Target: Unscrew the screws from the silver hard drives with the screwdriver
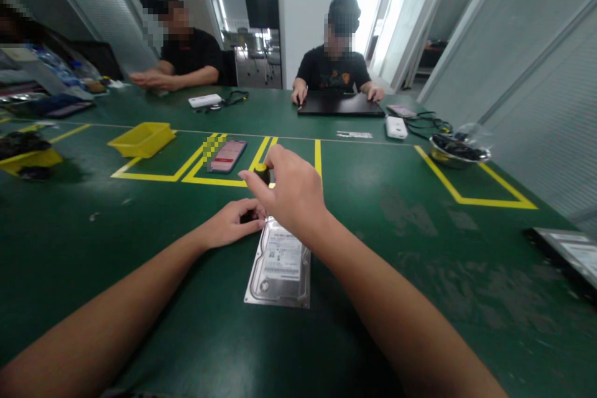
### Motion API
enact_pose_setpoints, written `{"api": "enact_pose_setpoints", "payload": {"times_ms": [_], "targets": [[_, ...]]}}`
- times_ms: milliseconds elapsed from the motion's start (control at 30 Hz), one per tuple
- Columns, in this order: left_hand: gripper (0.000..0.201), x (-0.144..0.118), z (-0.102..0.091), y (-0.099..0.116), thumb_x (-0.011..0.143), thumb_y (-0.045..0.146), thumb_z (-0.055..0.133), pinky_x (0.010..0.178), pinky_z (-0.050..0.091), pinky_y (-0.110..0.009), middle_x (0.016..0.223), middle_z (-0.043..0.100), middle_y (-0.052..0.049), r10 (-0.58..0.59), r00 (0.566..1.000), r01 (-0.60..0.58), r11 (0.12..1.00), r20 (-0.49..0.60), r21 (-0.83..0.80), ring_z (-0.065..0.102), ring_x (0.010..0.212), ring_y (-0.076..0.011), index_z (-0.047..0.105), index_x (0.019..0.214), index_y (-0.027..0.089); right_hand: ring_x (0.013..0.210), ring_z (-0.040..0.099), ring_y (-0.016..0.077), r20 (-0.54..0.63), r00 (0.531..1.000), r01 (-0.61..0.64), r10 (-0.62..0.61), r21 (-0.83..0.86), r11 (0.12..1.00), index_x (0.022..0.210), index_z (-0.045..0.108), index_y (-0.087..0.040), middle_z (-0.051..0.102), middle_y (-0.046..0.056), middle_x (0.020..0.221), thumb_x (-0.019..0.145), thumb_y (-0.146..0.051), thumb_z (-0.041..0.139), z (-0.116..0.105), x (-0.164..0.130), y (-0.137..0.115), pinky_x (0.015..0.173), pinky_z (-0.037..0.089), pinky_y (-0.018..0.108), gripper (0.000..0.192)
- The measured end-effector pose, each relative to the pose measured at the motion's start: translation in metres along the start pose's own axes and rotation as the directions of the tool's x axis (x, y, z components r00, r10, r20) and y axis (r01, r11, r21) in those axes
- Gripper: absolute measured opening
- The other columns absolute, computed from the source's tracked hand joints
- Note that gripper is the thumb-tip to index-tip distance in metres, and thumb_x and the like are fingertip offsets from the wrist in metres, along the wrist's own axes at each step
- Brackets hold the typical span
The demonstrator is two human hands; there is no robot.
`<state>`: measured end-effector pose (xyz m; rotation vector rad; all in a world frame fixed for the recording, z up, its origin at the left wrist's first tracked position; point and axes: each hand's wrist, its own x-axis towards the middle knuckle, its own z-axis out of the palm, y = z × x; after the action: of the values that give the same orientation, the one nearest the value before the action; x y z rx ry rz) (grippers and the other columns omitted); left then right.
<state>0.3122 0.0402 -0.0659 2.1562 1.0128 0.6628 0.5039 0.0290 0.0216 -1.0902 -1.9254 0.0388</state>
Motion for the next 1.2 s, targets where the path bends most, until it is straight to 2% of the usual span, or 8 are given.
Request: {"api": "enact_pose_setpoints", "payload": {"times_ms": [167,433,667,833,1200], "targets": [[0.018,0.000,-0.001,0.000,0.088,0.035,0.063,0.071,0.043,-0.028,0.082,0.064,-0.001,-0.012,1.000,0.012,1.000,-0.001,-0.013,0.058,0.077,-0.0160,0.063,0.090,0.017,0.074,0.051,0.0143,0.010,0.999,0.043,-0.044,0.061,0.997,0.091,0.066,-0.016,0.057,0.003,0.086,0.086,-0.029,0.063,-0.001,0.004,0.002,0.068,0.039,0.028,0.014],[0.018,0.000,0.000,0.000,0.087,0.034,0.063,0.071,0.044,-0.028,0.083,0.064,-0.001,-0.011,1.000,0.011,1.000,-0.003,-0.012,0.058,0.077,-0.0157,0.064,0.091,0.017,0.088,0.061,0.0165,0.082,0.994,0.046,-0.066,0.222,0.974,0.111,0.069,-0.016,0.068,0.005,0.101,0.082,-0.012,0.054,-0.008,0.008,0.002,0.078,0.048,0.030,0.032],[0.018,0.000,0.000,0.001,0.087,0.035,0.063,0.070,0.044,-0.028,0.082,0.064,-0.001,-0.014,1.000,0.014,1.000,-0.002,-0.020,0.059,0.077,-0.0161,0.064,0.090,0.017,0.097,0.064,0.0171,0.150,0.983,0.068,-0.105,0.232,0.970,0.101,0.072,-0.019,0.072,0.002,0.106,0.080,-0.005,0.049,-0.015,0.009,-0.003,0.088,0.048,0.030,0.034],[0.018,0.000,0.000,0.000,0.087,0.035,0.063,0.070,0.044,-0.028,0.082,0.064,-0.001,-0.014,1.000,0.014,0.999,0.001,-0.042,0.058,0.076,-0.0160,0.064,0.090,0.017,0.102,0.064,0.0166,0.157,0.968,0.143,-0.198,0.303,0.942,0.101,0.073,-0.013,0.072,0.006,0.106,0.076,0.002,0.041,-0.017,0.010,-0.002,0.095,0.048,0.030,0.043],[0.016,0.000,0.000,-0.001,0.087,0.033,0.063,0.071,0.044,-0.028,0.083,0.063,-0.001,0.000,1.000,-0.001,1.000,-0.006,-0.029,0.058,0.077,-0.0154,0.064,0.090,0.017,0.103,0.065,0.0176,0.197,0.967,0.104,-0.159,0.264,0.959,0.105,0.072,-0.017,0.072,0.005,0.110,0.080,-0.004,0.048,-0.021,0.011,-0.004,0.088,0.050,0.030,0.037]]}}
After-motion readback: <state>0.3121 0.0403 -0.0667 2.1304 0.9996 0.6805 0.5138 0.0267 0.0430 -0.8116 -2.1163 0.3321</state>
